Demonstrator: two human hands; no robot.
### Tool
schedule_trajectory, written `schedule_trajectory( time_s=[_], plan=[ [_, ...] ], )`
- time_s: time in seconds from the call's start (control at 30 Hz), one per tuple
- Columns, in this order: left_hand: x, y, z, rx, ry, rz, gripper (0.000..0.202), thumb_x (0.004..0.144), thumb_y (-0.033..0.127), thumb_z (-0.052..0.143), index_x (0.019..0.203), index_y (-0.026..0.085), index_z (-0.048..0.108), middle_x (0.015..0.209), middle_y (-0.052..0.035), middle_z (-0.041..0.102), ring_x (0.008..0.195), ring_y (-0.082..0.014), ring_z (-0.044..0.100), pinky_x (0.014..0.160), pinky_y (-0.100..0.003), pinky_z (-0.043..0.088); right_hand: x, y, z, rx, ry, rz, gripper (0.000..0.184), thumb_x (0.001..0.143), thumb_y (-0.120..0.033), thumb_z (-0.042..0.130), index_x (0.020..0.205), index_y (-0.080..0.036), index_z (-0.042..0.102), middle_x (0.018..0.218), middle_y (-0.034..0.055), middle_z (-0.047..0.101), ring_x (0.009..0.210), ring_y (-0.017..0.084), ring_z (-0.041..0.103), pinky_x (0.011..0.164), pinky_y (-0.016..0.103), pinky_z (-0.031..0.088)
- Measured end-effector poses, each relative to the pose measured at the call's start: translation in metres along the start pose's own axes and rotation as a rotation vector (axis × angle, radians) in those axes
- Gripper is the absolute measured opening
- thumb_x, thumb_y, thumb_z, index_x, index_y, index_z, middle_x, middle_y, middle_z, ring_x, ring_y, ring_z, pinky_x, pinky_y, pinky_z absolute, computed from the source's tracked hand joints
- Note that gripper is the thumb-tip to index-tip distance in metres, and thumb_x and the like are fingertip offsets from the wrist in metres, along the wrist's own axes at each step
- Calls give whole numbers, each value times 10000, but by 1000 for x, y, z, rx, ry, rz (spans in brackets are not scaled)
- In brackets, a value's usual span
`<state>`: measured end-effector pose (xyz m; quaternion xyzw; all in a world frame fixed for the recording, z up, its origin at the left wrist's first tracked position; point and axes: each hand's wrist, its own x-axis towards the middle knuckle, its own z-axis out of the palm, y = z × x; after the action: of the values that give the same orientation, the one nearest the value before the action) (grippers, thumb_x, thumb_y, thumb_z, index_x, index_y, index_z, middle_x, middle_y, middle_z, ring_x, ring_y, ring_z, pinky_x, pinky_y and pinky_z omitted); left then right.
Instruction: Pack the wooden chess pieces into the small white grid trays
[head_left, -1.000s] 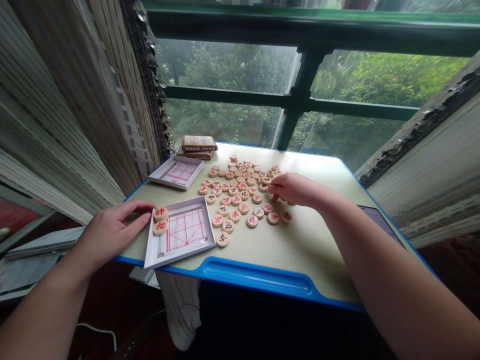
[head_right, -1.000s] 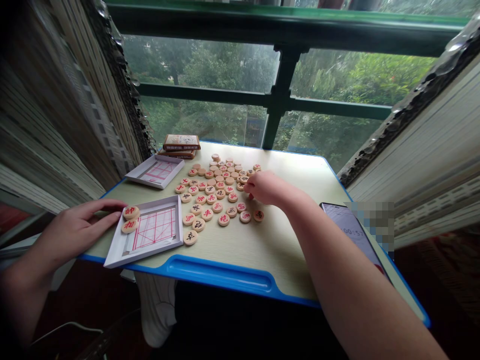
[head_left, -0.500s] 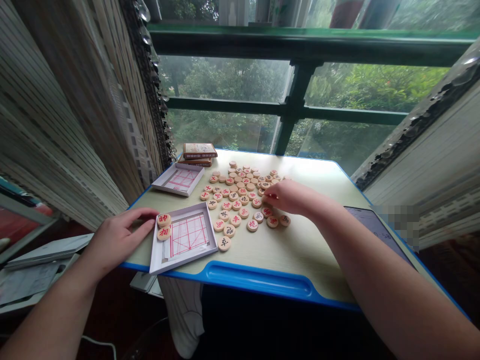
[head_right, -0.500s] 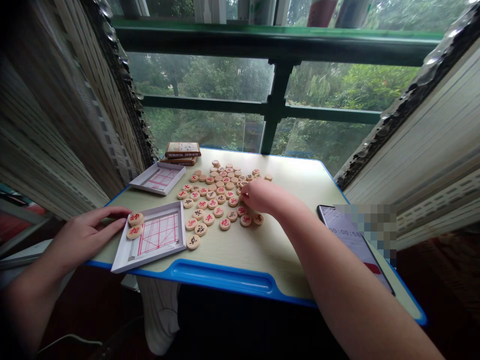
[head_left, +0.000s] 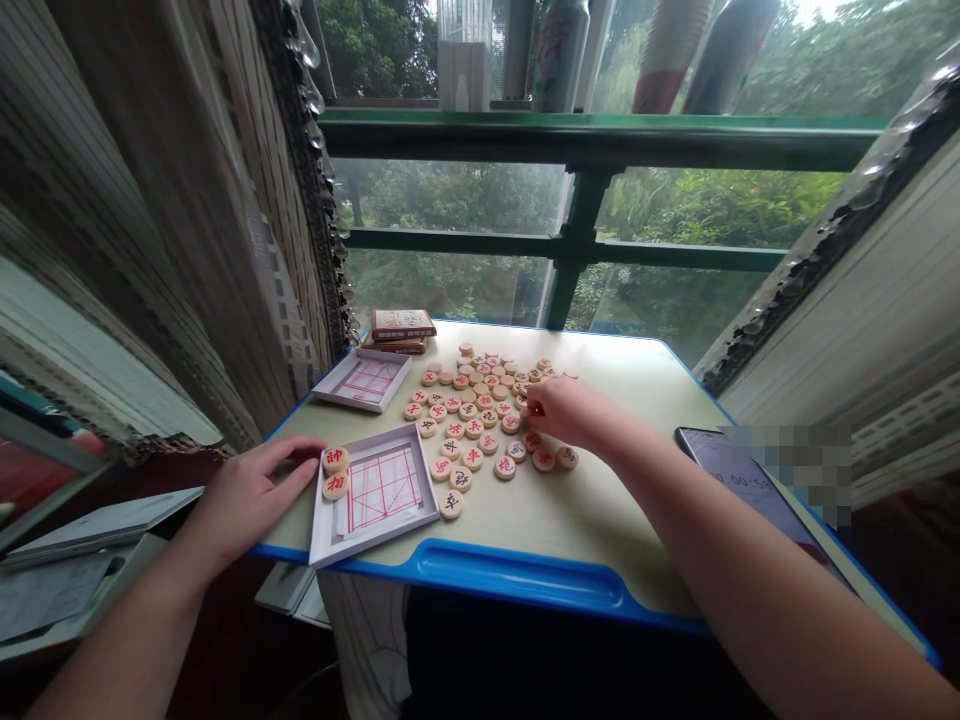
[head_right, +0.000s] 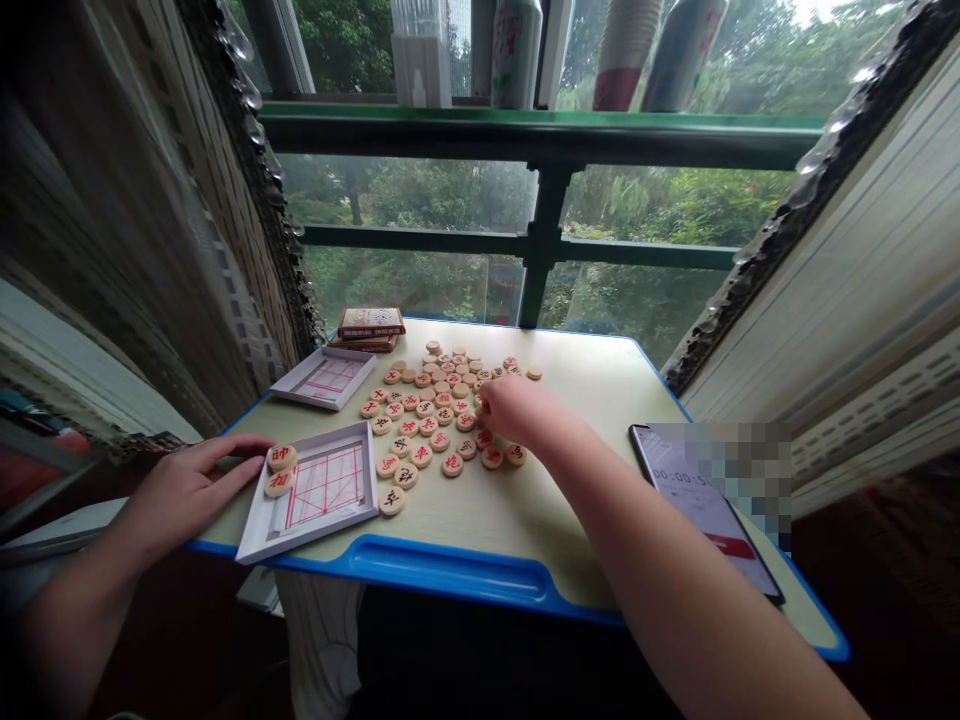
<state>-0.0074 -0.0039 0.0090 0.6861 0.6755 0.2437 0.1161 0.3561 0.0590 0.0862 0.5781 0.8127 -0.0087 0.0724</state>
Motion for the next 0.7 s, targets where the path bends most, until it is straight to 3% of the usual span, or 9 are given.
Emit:
schedule_trajectory(
  time_s=[0.33,0.5,0.7],
  plan=[
    [-1,4,-5,43,20,45,404,784,480,464,983,203,680,1000,-42,708,843,-203,632,825,-301,488,-8,8,-5,-22,-74,71,317,766,-186,570,1074,-192,645,996,117,681,812,230,638,593,272,436],
    [-2,5,-6,58,22,26,399,783,477,465,987,210,680,1005,-31,709,824,-198,638,809,-296,496,-10,15,-14,-96,-70,189,219,789,-259,580,938,-162,709,873,143,690,789,238,651,593,274,451],
    [-1,7,-4,37,-1,16,419,783,485,459,1003,203,676,1021,-34,702,819,-198,632,802,-299,494,-9,25,-18,-162,-125,279,252,734,-247,666,955,-142,725,855,147,691,776,253,661,587,283,465]
  ],
)
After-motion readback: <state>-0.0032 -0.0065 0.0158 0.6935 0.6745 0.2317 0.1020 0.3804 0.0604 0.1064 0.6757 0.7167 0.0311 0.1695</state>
